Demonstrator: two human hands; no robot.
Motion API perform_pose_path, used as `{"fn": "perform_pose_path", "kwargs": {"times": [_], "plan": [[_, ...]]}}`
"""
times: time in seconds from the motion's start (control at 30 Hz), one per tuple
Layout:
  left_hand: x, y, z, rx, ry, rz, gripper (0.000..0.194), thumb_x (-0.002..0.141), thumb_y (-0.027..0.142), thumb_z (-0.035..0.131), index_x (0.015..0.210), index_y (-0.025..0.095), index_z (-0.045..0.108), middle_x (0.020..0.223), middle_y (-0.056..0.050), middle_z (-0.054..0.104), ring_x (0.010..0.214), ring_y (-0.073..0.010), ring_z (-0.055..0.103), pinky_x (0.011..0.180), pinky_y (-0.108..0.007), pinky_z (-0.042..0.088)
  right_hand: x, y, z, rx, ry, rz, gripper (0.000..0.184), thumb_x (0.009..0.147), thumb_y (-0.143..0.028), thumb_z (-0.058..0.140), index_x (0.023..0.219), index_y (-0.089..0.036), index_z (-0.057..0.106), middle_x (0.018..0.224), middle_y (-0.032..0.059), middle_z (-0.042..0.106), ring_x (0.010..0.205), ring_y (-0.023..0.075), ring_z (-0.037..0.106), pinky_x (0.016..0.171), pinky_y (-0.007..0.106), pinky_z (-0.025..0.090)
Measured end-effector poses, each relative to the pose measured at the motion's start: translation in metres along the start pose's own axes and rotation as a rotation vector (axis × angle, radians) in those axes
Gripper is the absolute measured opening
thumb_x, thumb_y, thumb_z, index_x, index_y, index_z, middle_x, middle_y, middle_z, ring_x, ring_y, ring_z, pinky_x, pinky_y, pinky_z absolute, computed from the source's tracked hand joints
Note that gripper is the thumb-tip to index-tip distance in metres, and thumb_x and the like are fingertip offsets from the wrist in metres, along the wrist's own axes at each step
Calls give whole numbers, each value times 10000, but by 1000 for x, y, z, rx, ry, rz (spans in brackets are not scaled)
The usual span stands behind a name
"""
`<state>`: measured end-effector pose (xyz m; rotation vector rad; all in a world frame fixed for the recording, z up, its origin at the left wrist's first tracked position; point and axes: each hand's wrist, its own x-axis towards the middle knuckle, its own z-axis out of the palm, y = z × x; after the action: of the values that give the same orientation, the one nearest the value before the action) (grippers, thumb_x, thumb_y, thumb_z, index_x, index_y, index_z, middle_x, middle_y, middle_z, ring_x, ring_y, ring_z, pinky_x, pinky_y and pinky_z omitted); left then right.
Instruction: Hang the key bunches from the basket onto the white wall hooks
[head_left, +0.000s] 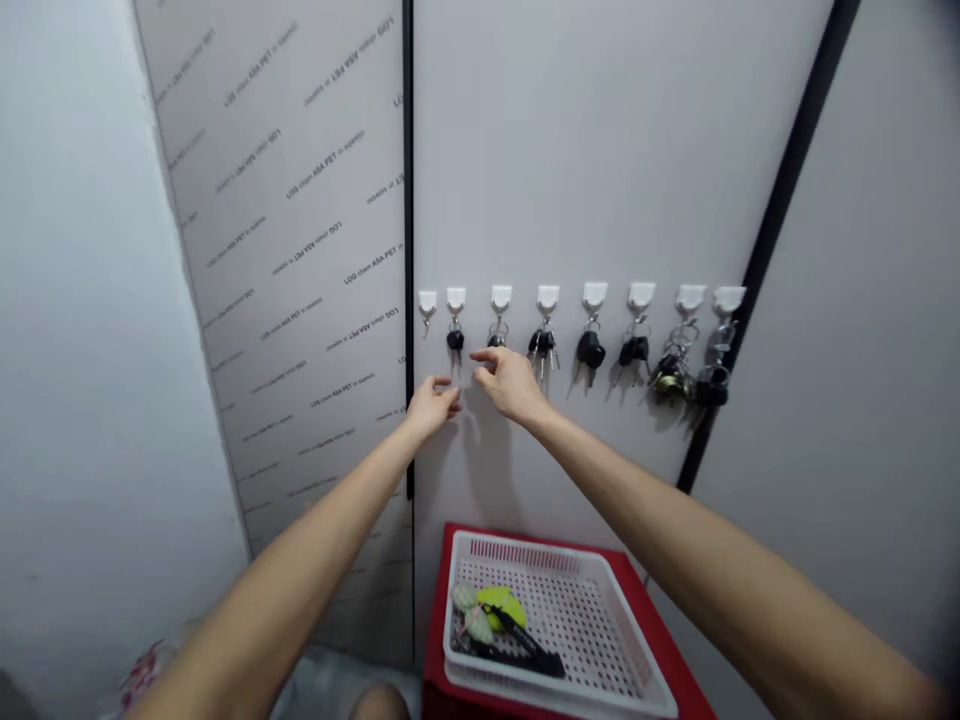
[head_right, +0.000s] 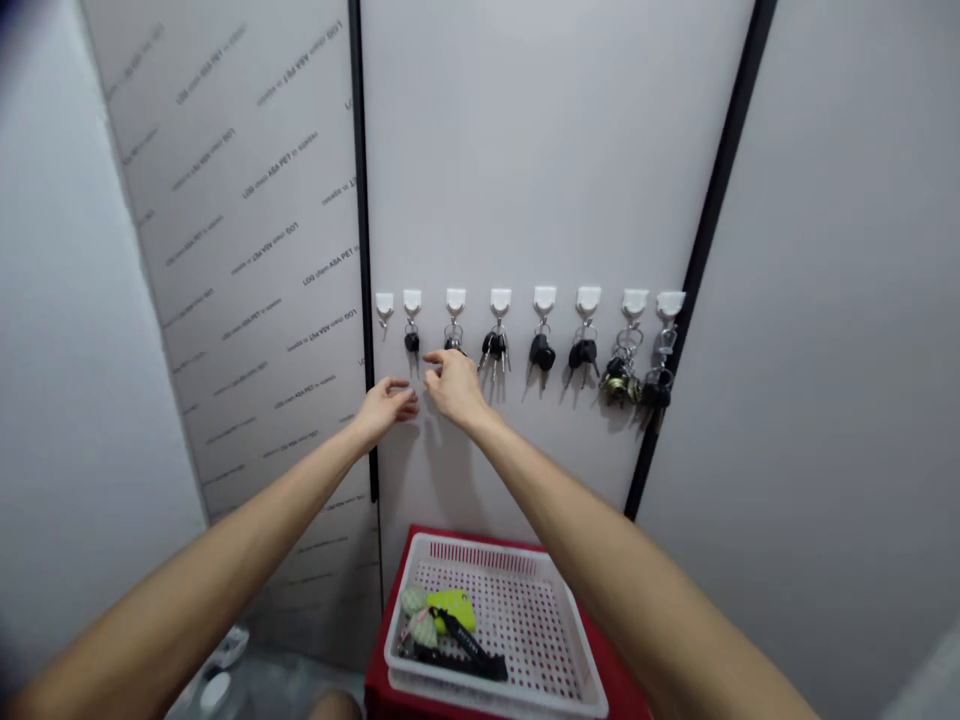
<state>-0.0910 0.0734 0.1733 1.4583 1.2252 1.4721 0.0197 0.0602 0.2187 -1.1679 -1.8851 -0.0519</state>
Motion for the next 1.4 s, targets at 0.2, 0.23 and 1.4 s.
{"fn": "perform_pose_path", "kwargs": {"times": [0.2,0.23,1.4], "plan": [[-70,-73,2,615,-564,151,189,606,192,464,771,121,523,719,-46,571,681,-137,515,631,-243,389,-96,47,18,63,-498,-19,257,642,-179,419,833,-109,575,763,60,602,623,104,516,595,201,385],[-81,-82,3,690,-640,174,201,603,191,463,781,127,533,747,-49,577,706,-145,513,647,-247,385,-113,54,21,79,-593,-13,244,647,-194,417,808,-115,582,739,53,603,614,104,512,581,199,381],[-123,-129,27,853,-485,191,243,682,257,401,880,205,532,862,-31,577,790,-146,500,702,-247,366,-213,111,27,264,-1120,339,170,610,-224,416,580,-122,548,453,-54,347,434,43,284,410,160,232]]}}
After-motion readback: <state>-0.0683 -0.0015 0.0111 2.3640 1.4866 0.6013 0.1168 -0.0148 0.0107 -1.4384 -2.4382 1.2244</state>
